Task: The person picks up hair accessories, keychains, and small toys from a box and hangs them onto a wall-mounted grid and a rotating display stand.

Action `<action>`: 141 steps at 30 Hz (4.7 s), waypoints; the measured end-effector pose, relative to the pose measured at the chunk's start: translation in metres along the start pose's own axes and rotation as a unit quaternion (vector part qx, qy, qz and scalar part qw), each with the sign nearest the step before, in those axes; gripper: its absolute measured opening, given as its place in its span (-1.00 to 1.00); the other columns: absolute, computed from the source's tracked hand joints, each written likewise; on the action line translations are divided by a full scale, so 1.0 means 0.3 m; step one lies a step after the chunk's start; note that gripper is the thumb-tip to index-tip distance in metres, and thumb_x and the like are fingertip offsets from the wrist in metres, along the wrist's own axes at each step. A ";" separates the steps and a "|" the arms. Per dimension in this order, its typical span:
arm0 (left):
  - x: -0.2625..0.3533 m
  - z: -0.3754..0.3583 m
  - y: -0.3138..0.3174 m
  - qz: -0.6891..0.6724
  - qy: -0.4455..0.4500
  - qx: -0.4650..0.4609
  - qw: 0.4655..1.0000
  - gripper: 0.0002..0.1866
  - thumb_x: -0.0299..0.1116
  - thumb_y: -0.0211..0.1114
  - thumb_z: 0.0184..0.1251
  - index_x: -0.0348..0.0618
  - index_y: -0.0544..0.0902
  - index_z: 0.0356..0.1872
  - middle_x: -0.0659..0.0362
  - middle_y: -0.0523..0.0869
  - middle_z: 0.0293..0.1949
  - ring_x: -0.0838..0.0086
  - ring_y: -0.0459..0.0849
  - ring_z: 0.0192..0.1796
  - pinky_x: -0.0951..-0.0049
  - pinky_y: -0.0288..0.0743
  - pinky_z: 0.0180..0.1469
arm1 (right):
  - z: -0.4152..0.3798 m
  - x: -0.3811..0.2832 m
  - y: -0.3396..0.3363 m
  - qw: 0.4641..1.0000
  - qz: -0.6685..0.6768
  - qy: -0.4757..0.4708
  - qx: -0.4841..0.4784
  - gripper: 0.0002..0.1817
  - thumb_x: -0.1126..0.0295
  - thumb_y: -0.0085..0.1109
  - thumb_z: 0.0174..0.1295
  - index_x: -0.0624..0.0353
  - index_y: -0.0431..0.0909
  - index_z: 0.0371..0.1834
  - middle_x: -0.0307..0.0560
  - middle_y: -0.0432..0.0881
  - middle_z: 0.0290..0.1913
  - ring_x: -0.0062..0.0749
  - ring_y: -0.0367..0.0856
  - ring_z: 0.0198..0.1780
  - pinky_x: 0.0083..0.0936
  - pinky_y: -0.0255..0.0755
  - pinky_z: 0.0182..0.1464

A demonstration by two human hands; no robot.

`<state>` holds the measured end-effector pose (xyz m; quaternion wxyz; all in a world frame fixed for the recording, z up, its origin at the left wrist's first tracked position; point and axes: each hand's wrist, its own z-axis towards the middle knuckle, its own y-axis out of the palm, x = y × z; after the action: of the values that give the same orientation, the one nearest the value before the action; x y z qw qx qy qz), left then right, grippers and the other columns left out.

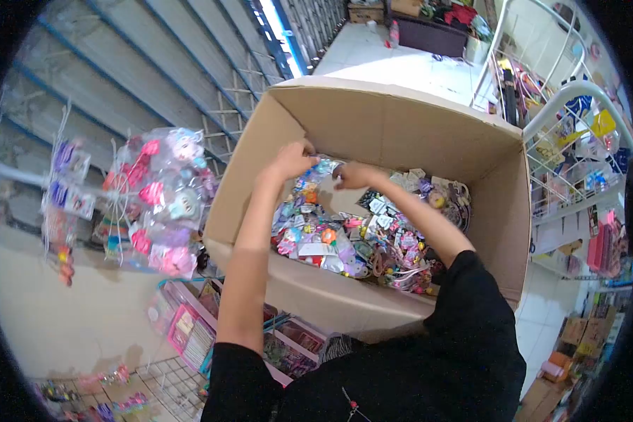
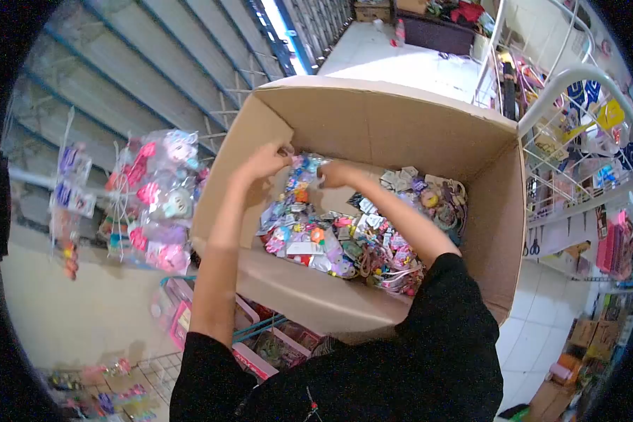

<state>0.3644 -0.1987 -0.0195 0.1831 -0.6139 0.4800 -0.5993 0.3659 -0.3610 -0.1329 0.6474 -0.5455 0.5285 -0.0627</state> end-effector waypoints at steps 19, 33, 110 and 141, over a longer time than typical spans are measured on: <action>-0.274 0.011 0.635 0.251 -0.247 -0.288 0.890 -0.23 -0.26 0.38 -0.52 -0.26 0.30 -0.08 -0.07 0.33 -0.05 0.16 0.33 0.00 0.37 0.33 -0.07 | -0.109 0.084 0.416 0.980 0.049 0.168 0.092 -0.50 0.37 0.09 -0.29 0.27 0.15 -0.22 0.15 0.40 -0.35 -0.05 0.42 -0.26 -0.29 0.35 -0.29; -0.213 -0.046 0.450 0.190 -0.290 -0.510 0.787 -0.51 -0.09 0.38 -0.44 -0.11 0.55 -0.37 0.30 0.56 -0.32 0.55 0.53 -0.33 0.54 0.35 -0.24 | -0.142 0.105 0.102 0.832 0.533 0.109 0.110 -0.74 0.37 0.06 -0.15 0.32 0.36 -0.41 -0.09 0.46 -0.59 -0.54 0.43 -0.59 -0.72 0.27 -0.58; -0.433 -1.904 0.778 -0.671 0.195 0.707 -0.105 -0.87 -0.51 0.08 0.02 -0.28 0.38 -0.38 0.08 0.46 -0.37 0.38 0.43 -0.34 0.48 0.42 -0.31 | -0.244 -1.648 1.519 0.650 0.511 -0.065 -0.558 -0.77 0.39 0.03 -0.02 0.09 0.24 -0.73 -0.19 0.41 -0.63 -0.69 0.17 -0.79 -0.79 0.00 -0.77; -0.701 -1.868 0.677 -0.552 0.184 0.802 -0.136 -0.58 -0.49 0.20 -0.07 -0.19 0.29 -0.13 0.08 0.25 -0.08 0.34 0.25 -0.02 0.46 0.40 -0.17 | -0.278 -1.479 1.590 0.670 0.437 -0.117 -0.589 -0.49 0.21 -0.29 0.14 0.00 -0.15 0.16 -0.12 0.32 -0.08 -0.40 0.41 -0.20 -0.46 0.33 -0.16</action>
<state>-0.1838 0.0719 -0.1795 -0.0491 -0.0753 0.8509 0.5176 -0.1256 0.0668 -0.2152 0.2022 -0.5231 0.5533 0.6158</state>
